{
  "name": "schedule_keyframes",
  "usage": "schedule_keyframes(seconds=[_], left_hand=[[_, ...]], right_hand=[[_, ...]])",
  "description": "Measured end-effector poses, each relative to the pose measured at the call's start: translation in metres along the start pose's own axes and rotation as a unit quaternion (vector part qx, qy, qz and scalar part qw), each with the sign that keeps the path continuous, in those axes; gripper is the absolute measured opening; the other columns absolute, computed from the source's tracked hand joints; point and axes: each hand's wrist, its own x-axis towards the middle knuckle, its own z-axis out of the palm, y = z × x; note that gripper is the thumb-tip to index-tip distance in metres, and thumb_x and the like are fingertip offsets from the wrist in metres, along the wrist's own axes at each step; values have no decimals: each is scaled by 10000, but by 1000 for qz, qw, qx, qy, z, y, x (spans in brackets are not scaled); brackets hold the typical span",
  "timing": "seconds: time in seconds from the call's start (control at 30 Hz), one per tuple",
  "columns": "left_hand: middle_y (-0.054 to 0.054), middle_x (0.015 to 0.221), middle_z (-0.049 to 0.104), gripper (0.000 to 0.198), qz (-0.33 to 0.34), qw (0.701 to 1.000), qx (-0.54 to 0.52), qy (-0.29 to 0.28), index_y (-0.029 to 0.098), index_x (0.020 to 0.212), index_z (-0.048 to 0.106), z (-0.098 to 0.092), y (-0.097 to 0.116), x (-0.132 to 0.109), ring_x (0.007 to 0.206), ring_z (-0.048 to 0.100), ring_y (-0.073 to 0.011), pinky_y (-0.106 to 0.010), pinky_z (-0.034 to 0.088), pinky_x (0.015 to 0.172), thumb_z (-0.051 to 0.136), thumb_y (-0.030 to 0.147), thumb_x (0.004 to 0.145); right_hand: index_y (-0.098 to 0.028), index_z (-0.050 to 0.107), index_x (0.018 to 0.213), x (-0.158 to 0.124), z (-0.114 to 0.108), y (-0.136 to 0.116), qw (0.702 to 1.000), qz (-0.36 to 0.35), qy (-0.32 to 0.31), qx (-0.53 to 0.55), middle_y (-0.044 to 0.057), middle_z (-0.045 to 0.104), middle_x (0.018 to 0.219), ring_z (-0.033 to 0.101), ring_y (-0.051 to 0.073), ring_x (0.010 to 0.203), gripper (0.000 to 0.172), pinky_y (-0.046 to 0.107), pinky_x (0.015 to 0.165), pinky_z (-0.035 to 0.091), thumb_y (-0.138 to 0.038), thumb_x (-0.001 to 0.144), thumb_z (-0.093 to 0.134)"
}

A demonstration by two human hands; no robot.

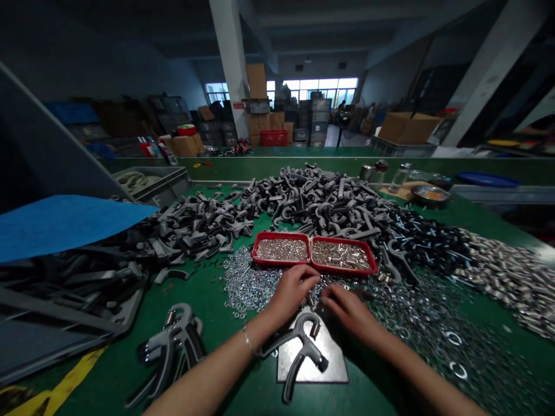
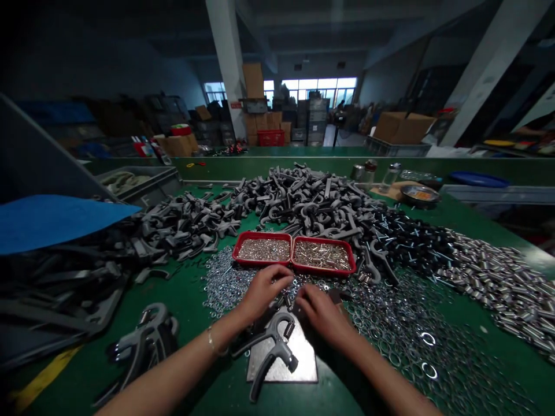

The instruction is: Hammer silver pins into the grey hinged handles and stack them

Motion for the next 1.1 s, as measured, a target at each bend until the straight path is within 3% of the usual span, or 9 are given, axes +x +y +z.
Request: schedule_keyframes(seconds=[0.1, 0.17, 0.37, 0.5, 0.63, 0.77, 0.87, 1.0, 1.1], left_hand=[[-1, 719, 696, 156, -101, 991, -84, 0, 179, 810, 650, -14, -9, -60, 661, 658, -169, -260, 501, 644, 594, 305, 884], [11, 685, 670, 183, -173, 975, -139, 11, 178, 796, 638, -20, -17, -90, 638, 640, -171, -267, 484, 633, 611, 346, 863], [-8, 765, 675, 186, -201, 973, -112, 34, 188, 778, 652, -26, -26, -125, 750, 629, -198, -299, 466, 708, 618, 352, 856], [-10, 826, 659, 124, -155, 986, -61, 31, 197, 784, 635, -17, -21, -124, 819, 615, -198, -311, 455, 760, 603, 265, 884], [-19, 858, 645, 122, -84, 996, 23, 21, 192, 789, 611, 0, -17, -119, 892, 596, -213, -363, 440, 860, 601, 197, 911], [-21, 862, 646, 105, -52, 992, 115, 19, 191, 813, 599, 12, -14, -115, 900, 585, -229, -395, 440, 876, 626, 170, 912], [-23, 854, 641, 114, -33, 986, 162, 17, 192, 812, 592, 15, -16, -116, 878, 586, -232, -391, 455, 846, 622, 177, 920], [-50, 852, 649, 120, 76, 964, 254, -1, 170, 844, 601, 16, -24, -119, 827, 588, -236, -396, 463, 794, 557, 172, 956], [-70, 845, 657, 194, 186, 935, 303, -25, 159, 856, 616, 17, -30, -121, 790, 591, -233, -379, 460, 731, 473, 153, 987]], right_hand=[[-223, 587, 866, -31, 18, -7, 999, 26, -41, 16, 25, 681, 884, 645, 191, 833, 161, 299, 785, 516, -290, 971, 485], [-220, 584, 865, -40, 22, -6, 998, 42, -54, 18, 32, 676, 884, 645, 196, 844, 187, 305, 787, 517, -298, 986, 465], [-220, 574, 892, -36, 13, -5, 995, 37, -89, -26, 31, 675, 885, 644, 188, 837, 211, 297, 776, 523, -309, 1012, 426], [-188, 587, 889, -31, 15, -19, 987, 11, -106, -118, 90, 670, 912, 628, 233, 834, 183, 358, 773, 509, -216, 983, 433], [-160, 635, 873, -22, 26, -31, 970, -37, -139, -197, 141, 691, 952, 621, 292, 948, 209, 435, 894, 467, -31, 865, 472], [-169, 629, 983, -26, 14, -17, 959, -45, -149, -235, 134, 699, 1003, 642, 290, 965, 176, 422, 872, 497, -96, 885, 502], [-144, 573, 1112, -51, -11, 7, 952, 2, -93, -292, 192, 664, 1086, 640, 323, 974, 217, 456, 816, 521, -212, 933, 470], [-191, 570, 923, -90, -33, 35, 916, 106, -44, -385, 168, 660, 926, 641, 332, 834, 162, 445, 715, 523, -344, 905, 515], [-227, 519, 819, -102, -35, 42, 932, 150, -44, -328, 140, 654, 863, 649, 311, 794, 150, 416, 682, 518, -353, 892, 485]])
